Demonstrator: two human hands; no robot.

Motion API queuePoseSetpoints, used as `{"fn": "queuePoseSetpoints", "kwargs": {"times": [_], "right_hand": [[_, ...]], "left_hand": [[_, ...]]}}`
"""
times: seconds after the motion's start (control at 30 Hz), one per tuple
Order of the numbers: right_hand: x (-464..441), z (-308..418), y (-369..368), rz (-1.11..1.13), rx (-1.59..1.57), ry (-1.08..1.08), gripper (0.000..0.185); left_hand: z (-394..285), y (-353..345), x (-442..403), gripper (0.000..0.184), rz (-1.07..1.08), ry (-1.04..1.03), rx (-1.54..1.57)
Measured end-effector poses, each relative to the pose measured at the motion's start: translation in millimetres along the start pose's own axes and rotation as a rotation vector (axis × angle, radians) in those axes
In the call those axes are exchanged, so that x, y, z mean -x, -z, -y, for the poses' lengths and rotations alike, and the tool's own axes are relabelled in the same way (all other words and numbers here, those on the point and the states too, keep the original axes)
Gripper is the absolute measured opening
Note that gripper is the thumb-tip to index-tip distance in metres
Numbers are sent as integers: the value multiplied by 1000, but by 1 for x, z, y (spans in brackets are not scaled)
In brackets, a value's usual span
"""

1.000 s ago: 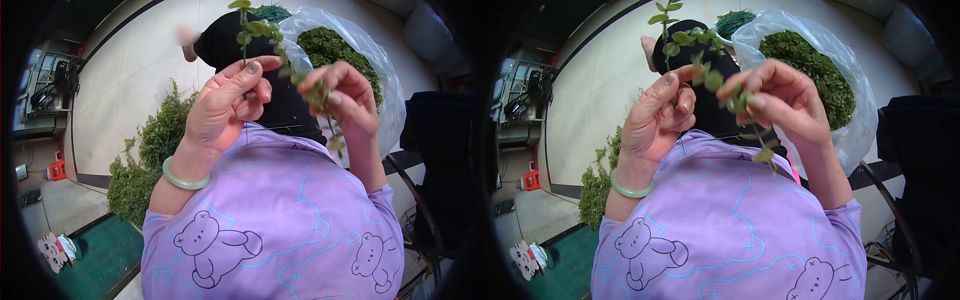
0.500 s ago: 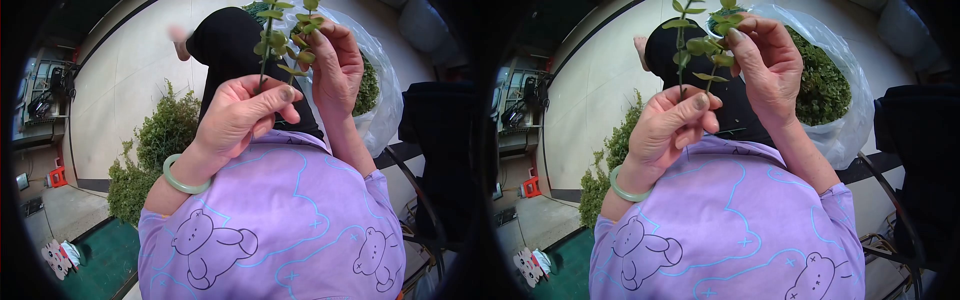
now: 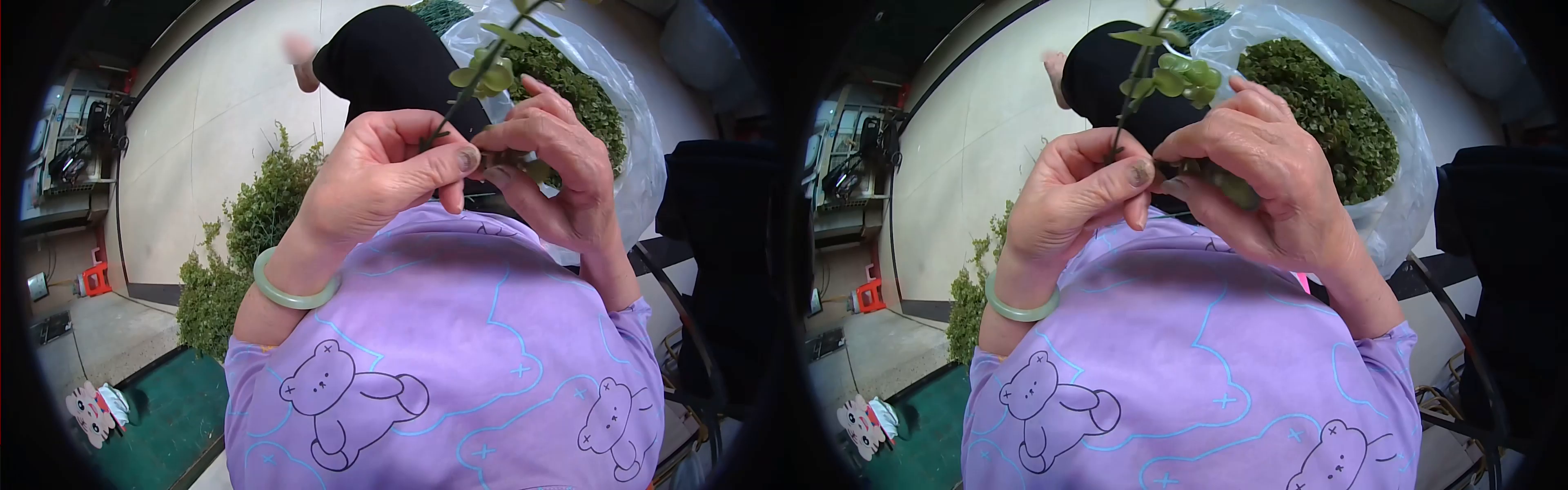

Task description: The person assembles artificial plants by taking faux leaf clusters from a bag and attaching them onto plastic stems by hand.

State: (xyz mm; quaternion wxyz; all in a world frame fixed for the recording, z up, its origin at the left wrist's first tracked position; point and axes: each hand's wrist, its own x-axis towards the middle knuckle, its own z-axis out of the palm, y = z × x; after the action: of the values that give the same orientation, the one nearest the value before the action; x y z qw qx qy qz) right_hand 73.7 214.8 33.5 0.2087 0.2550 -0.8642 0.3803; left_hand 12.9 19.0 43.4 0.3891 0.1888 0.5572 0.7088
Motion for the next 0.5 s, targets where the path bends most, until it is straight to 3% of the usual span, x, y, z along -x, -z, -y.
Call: {"fn": "queuePoseSetpoints", "kwargs": {"times": [0.07, 0.2, 0.3, 0.43, 0.5], "right_hand": [[2, 0, -7, -66, -79, -13, 23], [10, 6, -23, -405, -581, -246, 17], [10, 7, -22, -411, -534, -192, 16], [13, 4, -19, -336, -481, -109, 15], [13, 7, -18, -366, -499, -130, 15]], "left_hand": [[7, -3, -1, 22, -23, -20, -69], [3, 0, -2, 37, -33, -57, 84], [1, 0, 1, 37, -110, -78, 268], [9, 7, 3, 17, -10, -171, 295], [10, -1, 4, 15, -119, -206, 194]]}}
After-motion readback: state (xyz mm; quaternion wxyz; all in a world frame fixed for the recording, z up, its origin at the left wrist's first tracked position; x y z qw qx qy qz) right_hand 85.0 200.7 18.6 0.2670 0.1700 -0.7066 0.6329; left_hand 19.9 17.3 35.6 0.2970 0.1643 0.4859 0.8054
